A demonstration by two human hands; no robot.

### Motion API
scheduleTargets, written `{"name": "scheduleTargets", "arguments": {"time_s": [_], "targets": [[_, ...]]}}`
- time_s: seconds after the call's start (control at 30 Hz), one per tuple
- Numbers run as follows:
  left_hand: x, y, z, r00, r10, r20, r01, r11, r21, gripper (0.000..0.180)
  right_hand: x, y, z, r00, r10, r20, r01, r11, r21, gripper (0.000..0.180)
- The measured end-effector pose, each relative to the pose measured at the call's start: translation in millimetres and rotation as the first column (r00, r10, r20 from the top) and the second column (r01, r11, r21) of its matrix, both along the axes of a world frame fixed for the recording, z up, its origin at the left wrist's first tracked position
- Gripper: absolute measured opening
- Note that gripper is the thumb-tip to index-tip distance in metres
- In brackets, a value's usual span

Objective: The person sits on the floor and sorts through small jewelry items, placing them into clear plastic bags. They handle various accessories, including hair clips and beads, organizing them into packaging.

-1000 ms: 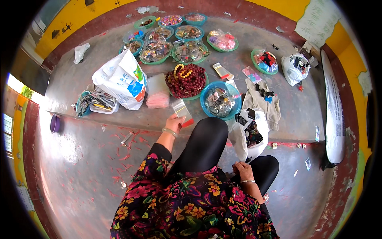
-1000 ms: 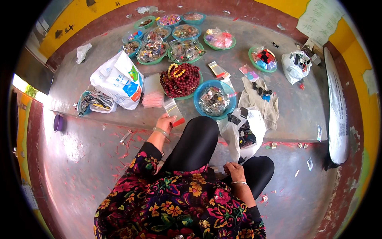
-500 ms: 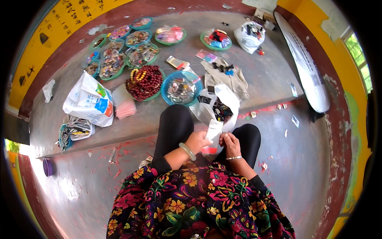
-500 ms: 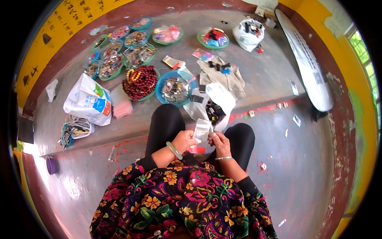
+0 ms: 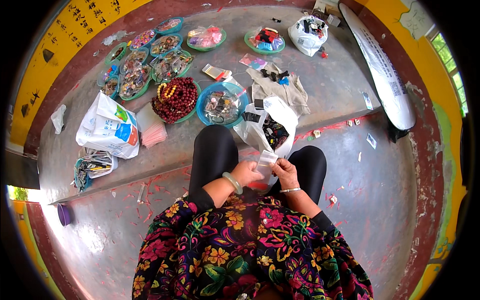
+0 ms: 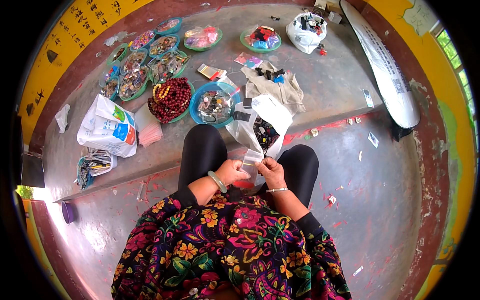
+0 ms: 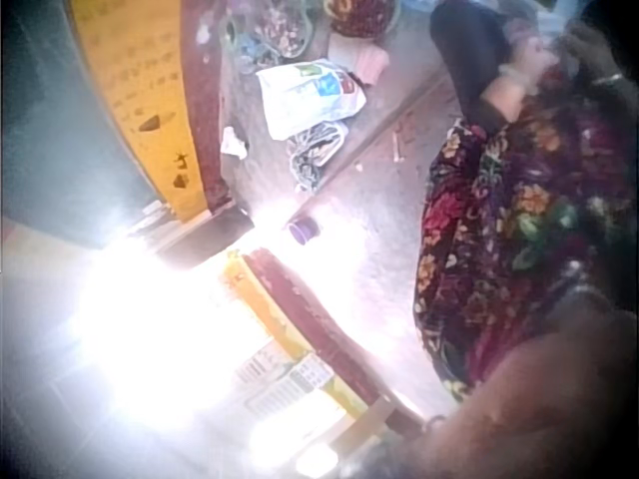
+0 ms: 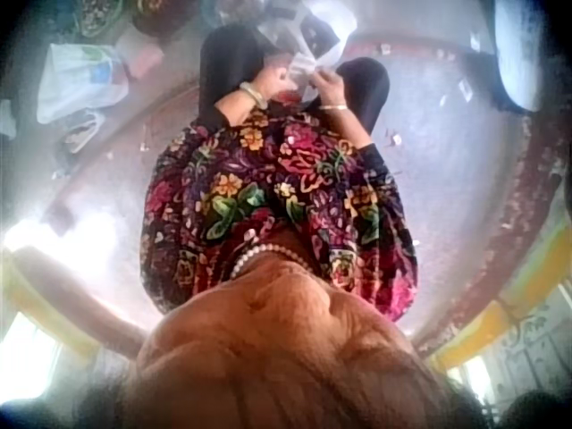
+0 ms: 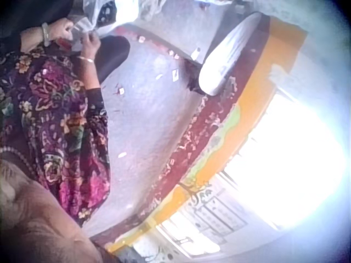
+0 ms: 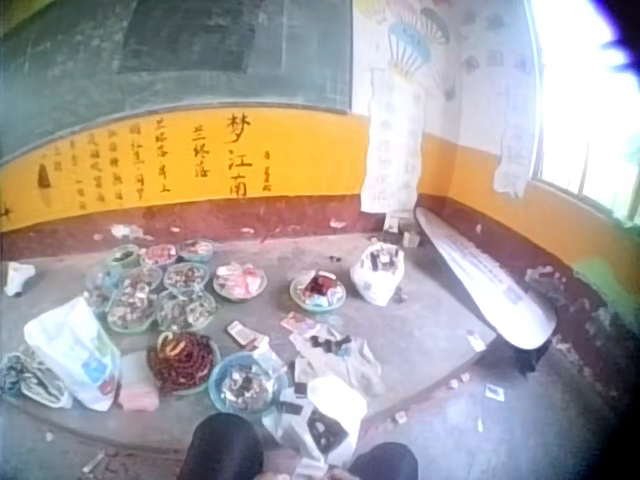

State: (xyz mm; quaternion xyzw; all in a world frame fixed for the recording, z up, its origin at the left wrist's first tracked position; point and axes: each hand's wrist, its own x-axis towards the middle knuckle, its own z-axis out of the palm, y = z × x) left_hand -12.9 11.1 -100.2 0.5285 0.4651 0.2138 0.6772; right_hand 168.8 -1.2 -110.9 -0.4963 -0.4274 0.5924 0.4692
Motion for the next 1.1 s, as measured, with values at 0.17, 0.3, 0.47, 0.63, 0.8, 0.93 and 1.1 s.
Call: {"name": "scheduleTargets", "arguments": {"time_s": [0.17, 0.3, 0.47, 0.63, 0.8, 0.93, 1.1], "targets": [[2.3, 2.9, -0.7, 0.926, 0.088, 0.368, -0.018, 0.982, -0.190, 0.020, 2.1, -0.6, -2.4, 0.998, 0.026, 0.055, -0.027, 0.999, 0.020, 0.014], [3.5, 1.3, -13.4, 0.912, 0.126, 0.391, -0.028, 0.968, -0.248, 0.021, -0.5, -2.1, 1.0, 0.995, 0.016, 0.097, -0.019, 0.999, 0.031, 0.015], [3.8, 1.4, -18.2, 0.997, 0.046, 0.062, -0.049, 0.998, 0.049, 0.021, -3.5, -1.1, -5.3, 0.965, -0.086, 0.246, 0.062, 0.993, 0.105, 0.017], [3.7, -1.0, -5.6, 0.994, -0.015, -0.104, 0.036, 0.978, 0.206, 0.021, -1.3, -0.3, -3.5, 0.974, -0.074, 0.214, 0.064, 0.997, 0.052, 0.020], [3.0, -0.6, -21.8, 0.994, -0.033, 0.102, 0.022, 0.994, 0.106, 0.022, -1.5, -3.1, 0.6, 0.992, -0.059, 0.112, 0.049, 0.995, 0.091, 0.022], [3.4, 0.3, -23.7, 0.970, 0.033, 0.239, -0.020, 0.998, -0.059, 0.022, -2.4, -2.5, -2.0, 0.978, -0.088, 0.191, 0.064, 0.990, 0.129, 0.015], [1.5, 2.7, -20.3, 0.883, 0.148, 0.445, -0.005, 0.952, -0.307, 0.021, -3.2, -3.4, -8.8, 0.937, -0.181, 0.299, 0.104, 0.961, 0.256, 0.006]]}}
